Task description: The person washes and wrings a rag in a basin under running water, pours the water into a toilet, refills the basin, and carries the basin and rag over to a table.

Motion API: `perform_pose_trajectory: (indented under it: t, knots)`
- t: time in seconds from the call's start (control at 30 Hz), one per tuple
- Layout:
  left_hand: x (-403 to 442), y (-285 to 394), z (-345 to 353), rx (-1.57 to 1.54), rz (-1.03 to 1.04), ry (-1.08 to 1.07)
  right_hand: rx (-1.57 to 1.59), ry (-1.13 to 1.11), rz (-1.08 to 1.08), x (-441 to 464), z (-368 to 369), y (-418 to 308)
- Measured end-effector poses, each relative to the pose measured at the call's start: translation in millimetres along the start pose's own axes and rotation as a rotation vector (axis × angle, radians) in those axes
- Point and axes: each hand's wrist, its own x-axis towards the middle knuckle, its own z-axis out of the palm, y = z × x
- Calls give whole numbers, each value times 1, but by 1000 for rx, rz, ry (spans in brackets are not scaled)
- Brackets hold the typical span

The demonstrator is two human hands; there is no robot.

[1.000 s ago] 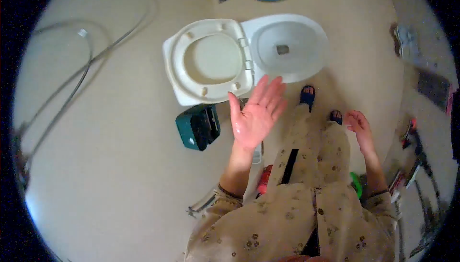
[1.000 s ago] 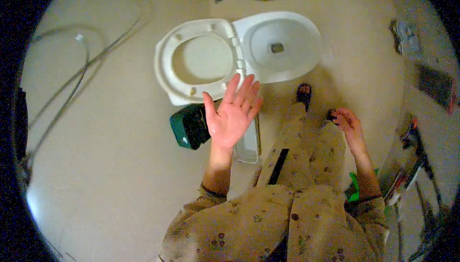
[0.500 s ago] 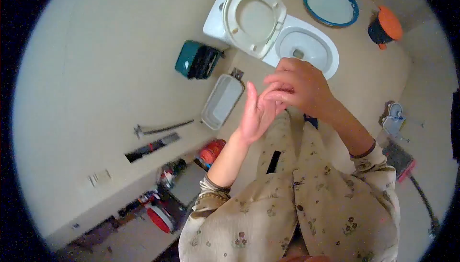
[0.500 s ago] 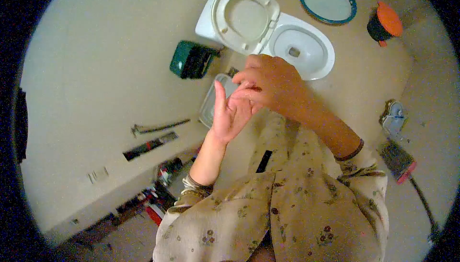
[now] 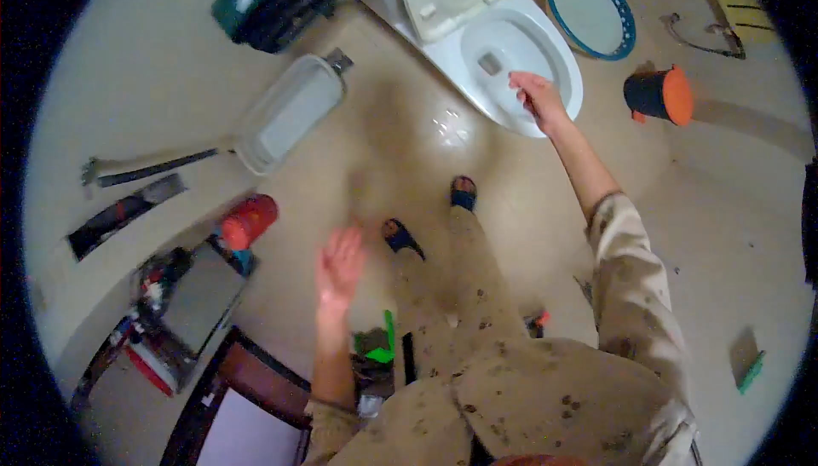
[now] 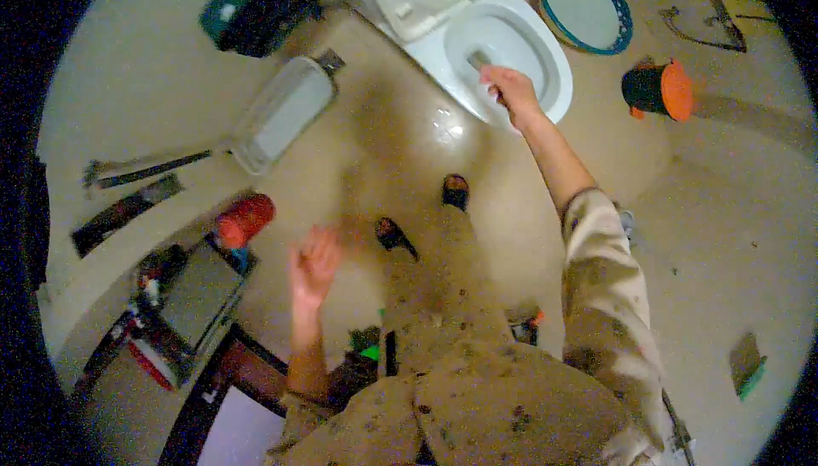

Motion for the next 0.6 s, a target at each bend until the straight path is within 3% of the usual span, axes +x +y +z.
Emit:
perform_pose_trajectory:
  t: [0.03, 0.07, 0.1, 0.17, 0.2, 0.3, 0.33, 0.4, 0.43, 0.5, 0.6]
  knots:
    - [-9, -5, -33, 34, 2, 238, 14, 157, -29, 25, -16, 23]
    - [-21, -12, -67, 38, 17, 227, 32, 319, -70, 48, -34, 46]
    - [-31, -22, -93, 18, -5, 339, 15, 344, -51, 71, -54, 72]
    - [-53, -45, -152, 1, -52, 554, 63, 733, -289, 102, -89, 123]
    - [-55, -60, -180, -2, -74, 659, 45, 744, -280, 111, -102, 143]
    - [-65, -99, -199, 191, -200, 681, -538, 1176, -189, 116, -134, 188]
    - [-69, -107, -198, 200, -222, 696, -550, 1179, -162, 101, -140, 201]
    - [-59, -130, -184, 229, -273, 458, -511, 1072, -138, 77, -154, 212]
    - [-49, -125, -148, 234, -309, 535, -517, 1083, -140, 64, -158, 213]
    - [-34, -129, -124, 256, -316, 485, -768, 1029, -96, 46, -169, 230]
    - [-20, -133, -97, 288, -319, 458, -643, 888, -26, 31, -178, 252]
